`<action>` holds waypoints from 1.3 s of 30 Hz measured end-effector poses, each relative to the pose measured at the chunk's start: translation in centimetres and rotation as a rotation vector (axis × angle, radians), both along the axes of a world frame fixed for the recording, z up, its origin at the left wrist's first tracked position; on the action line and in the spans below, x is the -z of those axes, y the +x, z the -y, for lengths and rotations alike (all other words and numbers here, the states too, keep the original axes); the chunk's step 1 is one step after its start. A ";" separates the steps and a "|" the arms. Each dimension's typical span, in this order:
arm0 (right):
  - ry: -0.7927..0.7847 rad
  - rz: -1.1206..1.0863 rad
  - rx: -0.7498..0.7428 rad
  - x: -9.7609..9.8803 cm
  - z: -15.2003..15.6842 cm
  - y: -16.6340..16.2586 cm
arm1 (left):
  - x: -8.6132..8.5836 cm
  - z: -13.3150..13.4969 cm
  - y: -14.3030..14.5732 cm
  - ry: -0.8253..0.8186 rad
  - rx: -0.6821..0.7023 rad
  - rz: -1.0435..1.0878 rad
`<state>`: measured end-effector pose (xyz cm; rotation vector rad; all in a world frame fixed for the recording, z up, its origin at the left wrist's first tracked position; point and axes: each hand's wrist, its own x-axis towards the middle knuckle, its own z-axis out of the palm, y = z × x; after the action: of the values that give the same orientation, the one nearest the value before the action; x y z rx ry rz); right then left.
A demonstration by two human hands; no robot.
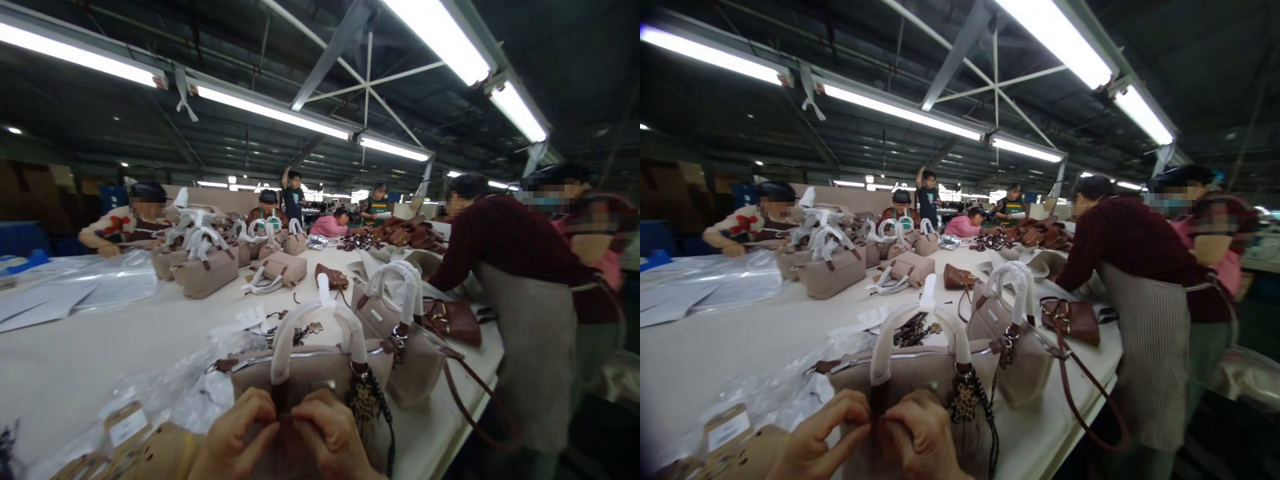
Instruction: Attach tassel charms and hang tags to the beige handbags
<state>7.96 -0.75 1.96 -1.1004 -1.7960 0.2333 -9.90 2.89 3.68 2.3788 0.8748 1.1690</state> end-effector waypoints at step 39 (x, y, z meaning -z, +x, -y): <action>-0.542 -1.201 -0.167 -0.5 -0.9 -2.1 | -1.2 0.9 1.8 0.046 -0.164 0.133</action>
<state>5.83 0.16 2.43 -0.8296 -0.7200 1.2411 -8.09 2.02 4.89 2.2693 1.0231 1.4062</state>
